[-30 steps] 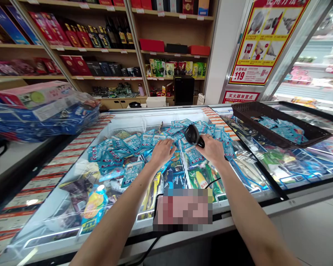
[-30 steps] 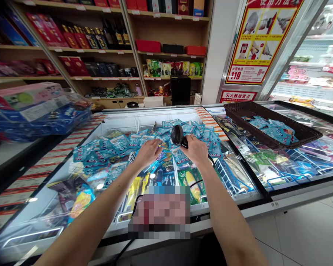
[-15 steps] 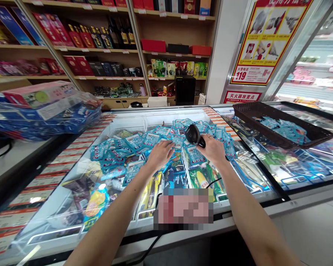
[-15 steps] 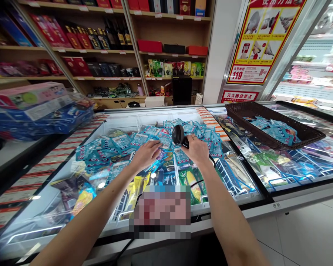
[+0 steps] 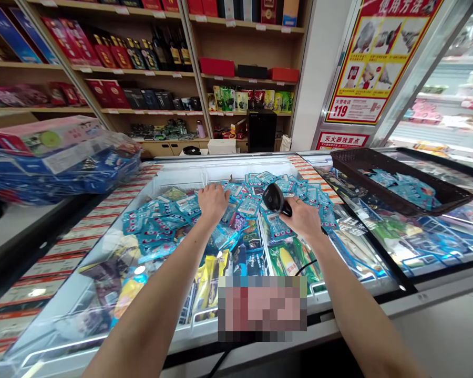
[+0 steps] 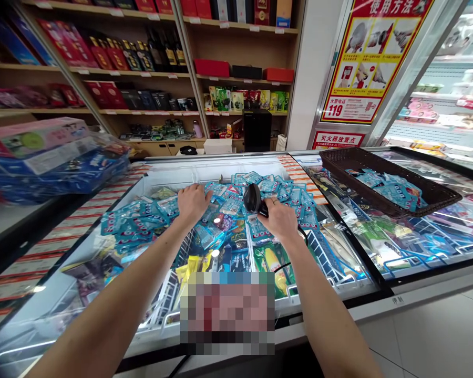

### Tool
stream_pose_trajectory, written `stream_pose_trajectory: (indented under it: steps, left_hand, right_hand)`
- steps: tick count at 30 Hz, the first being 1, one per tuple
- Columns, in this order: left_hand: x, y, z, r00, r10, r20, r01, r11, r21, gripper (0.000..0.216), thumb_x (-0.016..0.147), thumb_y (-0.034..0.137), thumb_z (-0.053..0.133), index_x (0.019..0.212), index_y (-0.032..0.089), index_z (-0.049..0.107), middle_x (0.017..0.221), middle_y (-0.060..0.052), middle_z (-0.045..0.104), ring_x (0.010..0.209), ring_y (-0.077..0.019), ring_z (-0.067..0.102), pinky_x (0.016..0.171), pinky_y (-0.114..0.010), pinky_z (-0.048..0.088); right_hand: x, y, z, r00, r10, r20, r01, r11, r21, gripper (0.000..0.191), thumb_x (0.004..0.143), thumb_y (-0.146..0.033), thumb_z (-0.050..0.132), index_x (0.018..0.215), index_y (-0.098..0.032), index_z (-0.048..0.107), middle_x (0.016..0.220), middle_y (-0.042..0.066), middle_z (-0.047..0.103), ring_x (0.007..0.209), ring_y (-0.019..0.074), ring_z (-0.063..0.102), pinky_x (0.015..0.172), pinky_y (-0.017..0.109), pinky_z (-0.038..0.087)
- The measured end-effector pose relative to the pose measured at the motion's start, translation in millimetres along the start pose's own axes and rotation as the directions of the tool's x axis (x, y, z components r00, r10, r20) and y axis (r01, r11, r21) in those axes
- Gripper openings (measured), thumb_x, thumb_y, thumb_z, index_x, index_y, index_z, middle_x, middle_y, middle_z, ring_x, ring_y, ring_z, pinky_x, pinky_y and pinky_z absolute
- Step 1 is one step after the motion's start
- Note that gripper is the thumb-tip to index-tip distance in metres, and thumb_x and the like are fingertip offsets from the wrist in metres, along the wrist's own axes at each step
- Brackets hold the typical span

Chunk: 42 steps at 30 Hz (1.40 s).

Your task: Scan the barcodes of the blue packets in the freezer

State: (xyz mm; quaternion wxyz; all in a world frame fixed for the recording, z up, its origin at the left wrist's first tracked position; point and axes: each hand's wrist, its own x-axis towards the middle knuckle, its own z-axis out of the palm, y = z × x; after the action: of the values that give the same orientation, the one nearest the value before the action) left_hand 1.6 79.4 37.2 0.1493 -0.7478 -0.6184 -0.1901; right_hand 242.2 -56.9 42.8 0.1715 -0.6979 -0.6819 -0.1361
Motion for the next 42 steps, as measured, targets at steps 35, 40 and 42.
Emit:
stream_pose_trajectory:
  steps: [35,40,42]
  left_hand:
    - [15.2,-55.4,-31.1,0.94,-0.318,-0.12,0.269,0.912,-0.311,0.029,0.089,0.039,0.033,0.104,0.02,0.049,0.1,-0.009,0.066,0.097,-0.0246,0.059,0.082,-0.036,0.041]
    - [-2.3,-33.2,-42.5,0.93,-0.365,0.034,0.306,0.719,-0.624,0.029,0.091,0.038,0.027,0.111,0.02,0.037,0.084,-0.006,0.068,0.083,-0.0191,0.064,0.07,-0.031,0.047]
    - [-14.9,-18.5,-43.3,0.934,-0.325,0.149,0.316,0.557,-0.768,0.03,0.092,0.039,0.022,0.114,0.02,0.03,0.087,-0.005,0.068,0.073,-0.0155,0.066,0.063,-0.029,0.05]
  right_hand:
    - [-3.4,-4.4,-1.8,0.998,-0.057,0.004,0.057,0.998,0.038,0.038,0.084,-0.048,0.049,0.11,-0.023,0.054,0.103,0.005,0.062,0.083,0.0188,0.061,0.064,0.027,0.039]
    - [-3.6,-4.6,-4.0,0.999,-0.043,0.01,0.042,0.998,0.037,0.037,0.084,-0.047,0.048,0.111,-0.023,0.054,0.105,0.006,0.062,0.084,0.0192,0.061,0.066,0.027,0.04]
    - [-3.7,-5.4,-5.2,0.999,-0.033,0.01,0.033,0.999,0.035,0.037,0.084,-0.047,0.049,0.111,-0.022,0.054,0.105,0.006,0.062,0.083,0.0195,0.061,0.065,0.027,0.039]
